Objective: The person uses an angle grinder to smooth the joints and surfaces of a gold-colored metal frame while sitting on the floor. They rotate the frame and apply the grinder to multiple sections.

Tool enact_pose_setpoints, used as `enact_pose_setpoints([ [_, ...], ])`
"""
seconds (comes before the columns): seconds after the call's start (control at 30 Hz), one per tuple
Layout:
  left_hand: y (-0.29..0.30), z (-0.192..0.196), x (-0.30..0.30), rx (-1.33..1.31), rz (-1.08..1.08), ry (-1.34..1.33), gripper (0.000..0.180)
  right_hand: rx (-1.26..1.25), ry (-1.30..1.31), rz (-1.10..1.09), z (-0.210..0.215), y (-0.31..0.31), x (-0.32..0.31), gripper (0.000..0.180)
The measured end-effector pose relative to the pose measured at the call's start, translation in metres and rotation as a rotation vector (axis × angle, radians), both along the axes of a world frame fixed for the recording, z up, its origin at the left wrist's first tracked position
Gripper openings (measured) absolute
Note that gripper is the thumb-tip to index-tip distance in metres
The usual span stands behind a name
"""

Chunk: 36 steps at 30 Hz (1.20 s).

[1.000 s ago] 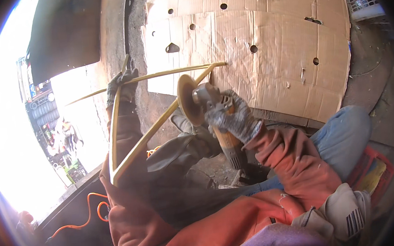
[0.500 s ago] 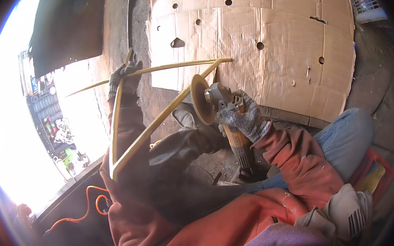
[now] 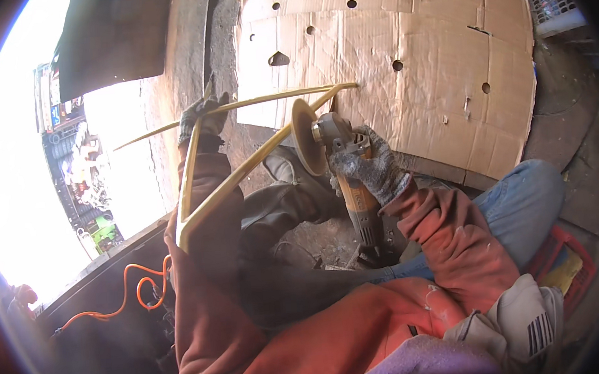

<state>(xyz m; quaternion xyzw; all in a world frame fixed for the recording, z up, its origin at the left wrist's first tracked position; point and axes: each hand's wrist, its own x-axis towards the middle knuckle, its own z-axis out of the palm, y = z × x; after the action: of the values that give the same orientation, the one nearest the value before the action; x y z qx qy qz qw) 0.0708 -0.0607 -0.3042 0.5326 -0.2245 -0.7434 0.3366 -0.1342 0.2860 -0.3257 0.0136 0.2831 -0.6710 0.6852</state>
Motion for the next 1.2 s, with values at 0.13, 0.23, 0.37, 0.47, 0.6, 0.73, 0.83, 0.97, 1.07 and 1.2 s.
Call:
enact_pose_setpoints([
  [0.13,0.014,0.0,0.017,-0.022,-0.002,-0.045,0.023,0.173,0.122,-0.03,-0.031,-0.008,-0.003,0.035],
  [0.23,0.016,0.0,0.036,-0.043,0.013,-0.091,0.023,0.214,0.092,-0.007,-0.025,-0.008,-0.007,0.032],
  [0.37,0.017,-0.003,0.035,-0.069,-0.004,-0.121,0.022,-0.001,-0.098,-0.165,0.001,-0.002,0.015,0.041],
  [0.47,0.014,0.001,0.038,-0.09,-0.002,-0.143,0.022,-0.082,0.192,-0.12,0.009,0.0,0.021,0.048],
  [0.6,0.007,-0.001,0.03,-0.093,-0.018,-0.158,0.022,0.049,0.046,0.013,-0.009,-0.006,0.003,0.042],
  [0.73,-0.005,0.0,0.019,-0.1,-0.037,-0.166,0.021,0.21,0.049,-0.055,-0.027,-0.009,0.003,0.034],
  [0.83,-0.012,-0.003,0.01,-0.1,-0.051,-0.164,0.021,0.123,-0.244,-0.087,-0.018,-0.014,0.002,0.036],
  [0.97,-0.019,-0.004,0.005,-0.103,-0.056,-0.177,0.021,-0.04,-0.136,-0.151,-0.006,-0.032,0.022,0.044],
  [1.07,-0.026,-0.005,-0.001,-0.113,-0.069,-0.19,0.021,-0.018,0.152,-0.165,0.004,-0.036,0.023,0.047],
  [1.2,-0.026,-0.008,-0.007,-0.111,-0.084,-0.207,0.02,0.072,-0.402,-0.244,-0.018,-0.044,0.014,0.046],
])
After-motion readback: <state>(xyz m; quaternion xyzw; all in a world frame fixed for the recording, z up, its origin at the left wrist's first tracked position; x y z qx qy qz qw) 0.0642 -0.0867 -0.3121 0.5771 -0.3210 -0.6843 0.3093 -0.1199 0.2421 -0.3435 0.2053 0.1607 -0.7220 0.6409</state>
